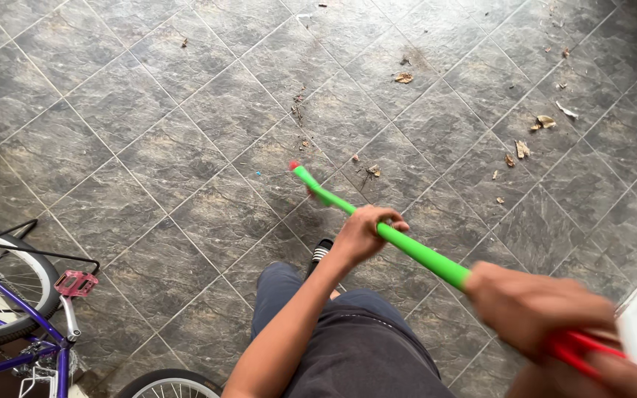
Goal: The person sweeps debris across a tiled floor using a broom, moving the broom back and forth to gather leaves and dirt.
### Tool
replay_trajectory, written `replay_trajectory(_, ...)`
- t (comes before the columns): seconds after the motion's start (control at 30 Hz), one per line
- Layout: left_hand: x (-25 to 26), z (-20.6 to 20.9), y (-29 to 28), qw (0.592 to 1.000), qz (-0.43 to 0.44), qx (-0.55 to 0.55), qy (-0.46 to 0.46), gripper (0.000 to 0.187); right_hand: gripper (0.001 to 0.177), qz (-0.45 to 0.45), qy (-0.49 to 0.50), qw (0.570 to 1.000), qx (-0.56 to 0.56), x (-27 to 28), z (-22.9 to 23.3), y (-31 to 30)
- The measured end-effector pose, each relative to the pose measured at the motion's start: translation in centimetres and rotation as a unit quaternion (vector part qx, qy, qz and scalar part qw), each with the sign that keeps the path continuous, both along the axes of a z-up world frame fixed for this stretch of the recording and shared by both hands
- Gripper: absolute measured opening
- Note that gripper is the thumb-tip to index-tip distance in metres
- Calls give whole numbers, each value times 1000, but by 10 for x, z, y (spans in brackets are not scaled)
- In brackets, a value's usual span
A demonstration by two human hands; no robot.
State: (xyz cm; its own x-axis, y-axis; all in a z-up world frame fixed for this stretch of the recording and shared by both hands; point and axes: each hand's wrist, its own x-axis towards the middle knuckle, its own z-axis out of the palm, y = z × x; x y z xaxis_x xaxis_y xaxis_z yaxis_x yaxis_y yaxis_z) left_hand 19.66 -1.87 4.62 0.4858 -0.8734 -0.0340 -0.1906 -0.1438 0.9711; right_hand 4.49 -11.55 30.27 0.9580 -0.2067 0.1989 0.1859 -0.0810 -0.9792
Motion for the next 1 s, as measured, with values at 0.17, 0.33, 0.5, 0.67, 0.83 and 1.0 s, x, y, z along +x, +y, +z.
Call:
replay_trajectory(0.17,24,29,45,1000,19,20,11,26,53,15,-47,983,179,-7,-21,-34)
replay_trajectory(0.33,78,-26,120,984,101,135,50,20,67,30,-86,948,305,81,-95,-7)
replay_trajectory(0.5,130,-127,219,952,164,254,-50,27,46,-79,55,919,383,166,-170,93)
replay_trajectory(0.67,155,-209,289,934,194,298,-40,20,42,0,105,937,332,200,-201,174)
replay_trajectory(0.83,162,-224,257,976,165,136,-28,17,37,-44,178,943,278,199,-172,180)
replay_trajectory(1.0,156,-177,192,988,93,118,-16,14,41,-48,136,980,135,190,-112,169)
